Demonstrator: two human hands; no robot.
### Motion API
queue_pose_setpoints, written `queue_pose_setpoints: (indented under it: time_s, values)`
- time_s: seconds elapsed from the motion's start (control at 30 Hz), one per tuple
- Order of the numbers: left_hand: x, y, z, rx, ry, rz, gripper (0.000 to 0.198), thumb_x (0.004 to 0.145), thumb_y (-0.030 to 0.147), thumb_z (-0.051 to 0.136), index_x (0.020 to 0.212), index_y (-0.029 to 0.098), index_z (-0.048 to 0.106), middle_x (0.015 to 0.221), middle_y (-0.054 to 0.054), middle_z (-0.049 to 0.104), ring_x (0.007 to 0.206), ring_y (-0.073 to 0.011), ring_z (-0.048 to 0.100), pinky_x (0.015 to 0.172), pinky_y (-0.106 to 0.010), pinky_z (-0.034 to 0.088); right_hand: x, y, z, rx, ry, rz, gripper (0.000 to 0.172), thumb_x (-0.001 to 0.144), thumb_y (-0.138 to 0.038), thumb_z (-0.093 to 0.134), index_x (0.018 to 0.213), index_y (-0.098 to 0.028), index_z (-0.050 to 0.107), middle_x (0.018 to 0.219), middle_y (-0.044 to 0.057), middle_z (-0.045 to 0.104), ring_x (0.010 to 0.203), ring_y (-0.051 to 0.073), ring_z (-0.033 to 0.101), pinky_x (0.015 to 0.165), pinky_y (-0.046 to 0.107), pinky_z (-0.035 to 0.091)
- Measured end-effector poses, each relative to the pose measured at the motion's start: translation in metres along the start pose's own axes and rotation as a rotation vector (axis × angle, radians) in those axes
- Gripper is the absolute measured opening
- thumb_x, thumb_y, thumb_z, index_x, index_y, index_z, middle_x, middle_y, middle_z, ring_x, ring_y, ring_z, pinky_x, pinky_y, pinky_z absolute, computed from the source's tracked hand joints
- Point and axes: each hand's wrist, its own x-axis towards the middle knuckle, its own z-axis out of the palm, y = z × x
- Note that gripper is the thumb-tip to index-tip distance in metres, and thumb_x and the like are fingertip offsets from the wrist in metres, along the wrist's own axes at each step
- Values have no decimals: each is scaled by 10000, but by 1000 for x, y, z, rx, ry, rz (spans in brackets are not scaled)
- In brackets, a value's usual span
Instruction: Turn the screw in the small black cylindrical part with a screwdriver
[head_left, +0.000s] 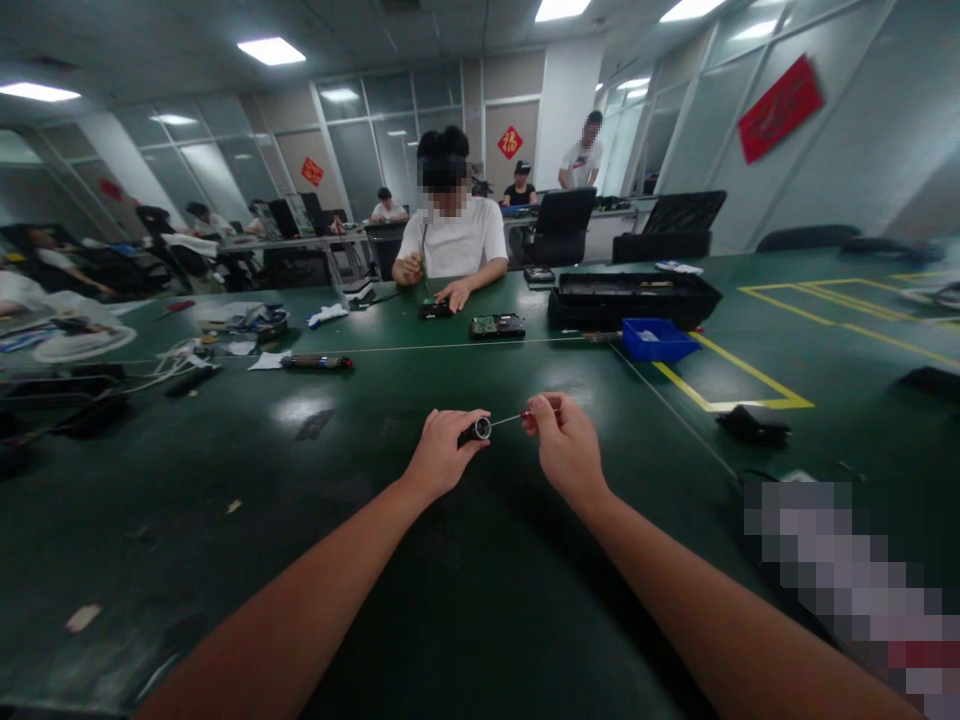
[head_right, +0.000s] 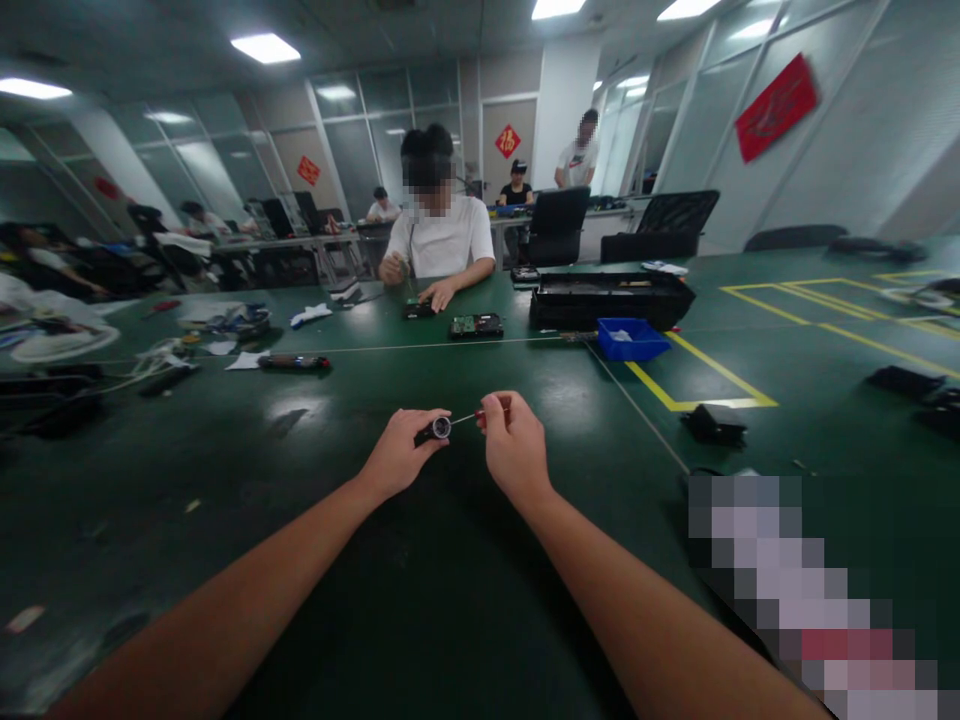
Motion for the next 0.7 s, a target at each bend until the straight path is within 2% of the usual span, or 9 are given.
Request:
queue_pose_setpoints:
  time_s: [0.3, 0.53, 0.7]
  values:
    - [-1, 3, -5, -60, 13, 1, 351, 926, 285, 642, 1275, 265, 626, 1243, -44, 677, 1136, -256, 593, 1028, -469, 431, 1, -4, -3, 42, 3, 61, 371, 957, -509, 513, 943, -166, 654, 813, 74, 719, 709, 193, 669, 685, 334, 511]
    - [-1, 1, -3, -89, 58, -36, 376, 904, 251, 671, 1277, 256, 627, 1245, -42, 675, 1149, -242, 598, 1039, -434, 440, 0, 0, -1, -9, -11, 13, 356, 973, -490, 501, 961, -167, 651, 822, 72, 723, 726, 192, 675, 700, 336, 516]
    - [-2, -1, -2, -96, 62, -12, 369, 898, 246, 678, 1264, 261, 637, 1244, -45, 676, 1156, -244, 595, 1044, -440, 439, -1, -4, -1, -34, -4, -21, 376, 958, -531, 524, 932, -185, 669, 794, 57, 736, 708, 192, 683, 683, 322, 506]
